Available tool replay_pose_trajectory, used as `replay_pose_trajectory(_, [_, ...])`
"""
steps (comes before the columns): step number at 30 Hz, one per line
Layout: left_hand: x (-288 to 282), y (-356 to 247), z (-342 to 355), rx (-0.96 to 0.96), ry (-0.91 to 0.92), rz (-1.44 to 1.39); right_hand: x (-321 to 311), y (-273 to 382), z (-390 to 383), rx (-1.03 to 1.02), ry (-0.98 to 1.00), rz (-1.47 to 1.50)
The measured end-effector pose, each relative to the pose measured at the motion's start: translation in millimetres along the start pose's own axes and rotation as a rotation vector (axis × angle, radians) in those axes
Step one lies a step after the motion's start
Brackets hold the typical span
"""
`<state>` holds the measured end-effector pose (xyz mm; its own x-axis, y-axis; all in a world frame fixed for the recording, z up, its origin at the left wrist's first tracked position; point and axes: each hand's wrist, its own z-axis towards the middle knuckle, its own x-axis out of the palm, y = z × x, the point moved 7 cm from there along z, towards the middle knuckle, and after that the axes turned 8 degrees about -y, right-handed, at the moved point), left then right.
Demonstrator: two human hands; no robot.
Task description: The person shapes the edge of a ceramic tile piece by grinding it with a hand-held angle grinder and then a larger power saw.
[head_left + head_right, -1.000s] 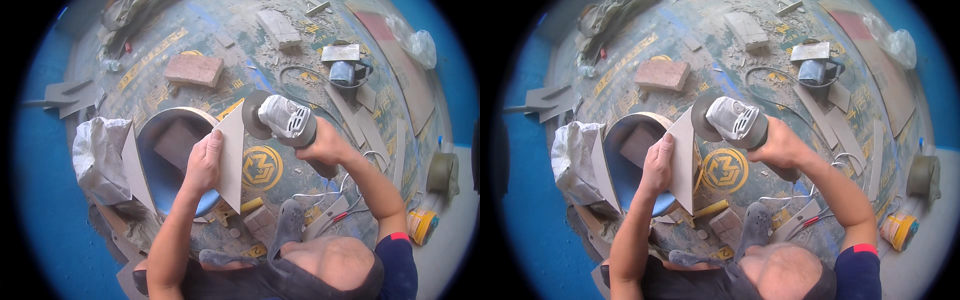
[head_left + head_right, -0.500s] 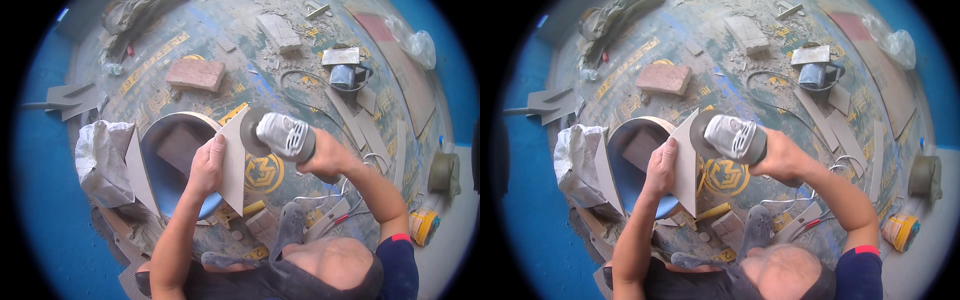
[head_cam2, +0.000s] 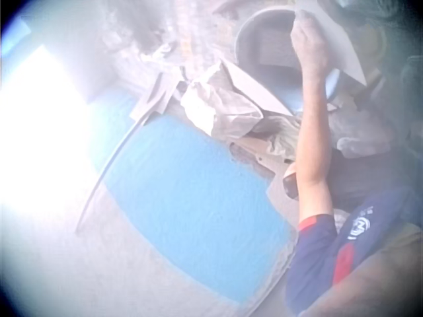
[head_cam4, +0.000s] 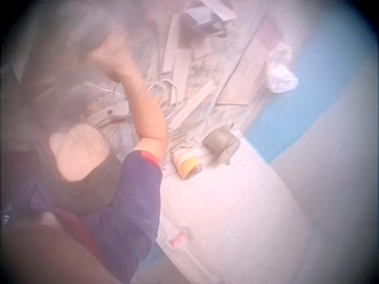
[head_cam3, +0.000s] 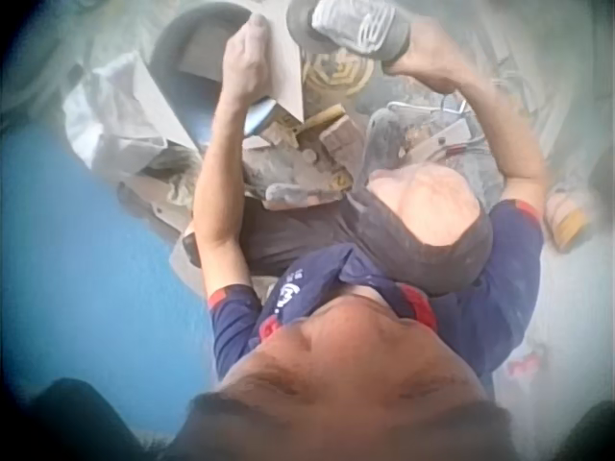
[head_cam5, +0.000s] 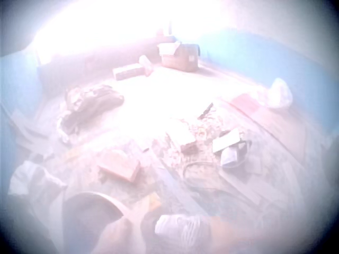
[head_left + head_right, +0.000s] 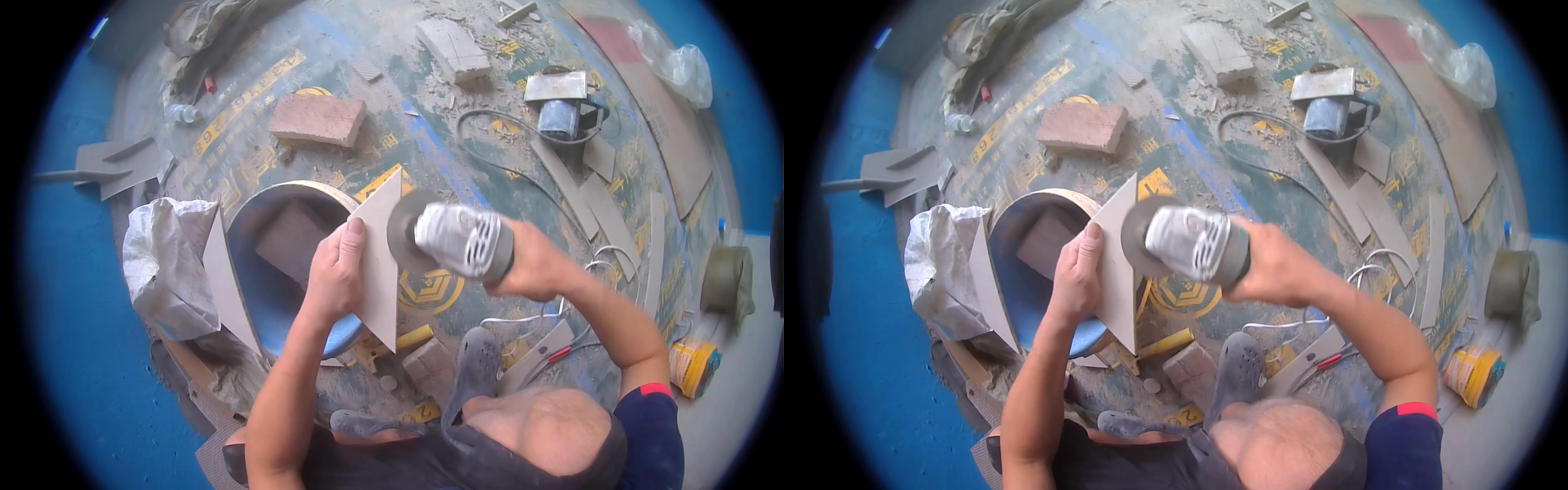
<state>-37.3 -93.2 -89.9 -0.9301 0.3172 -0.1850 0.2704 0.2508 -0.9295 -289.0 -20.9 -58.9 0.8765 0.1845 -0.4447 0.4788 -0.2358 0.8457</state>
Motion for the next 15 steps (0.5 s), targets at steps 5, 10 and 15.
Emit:
replay_pose_trajectory(5, [0,-1,0,-0.017,0.024,-0.001,-11,-4,26,0.091,0.009,0.071])
replay_pose_trajectory(10, [2,-2,-1,-0.001,0.008,-0.033,9,6,-16,-0.027,0.080,-0.079])
replay_pose_trajectory(15, [-2,4,0,0.014,-0.005,-0.011,22,7,-33,-0.056,0.133,-0.188])
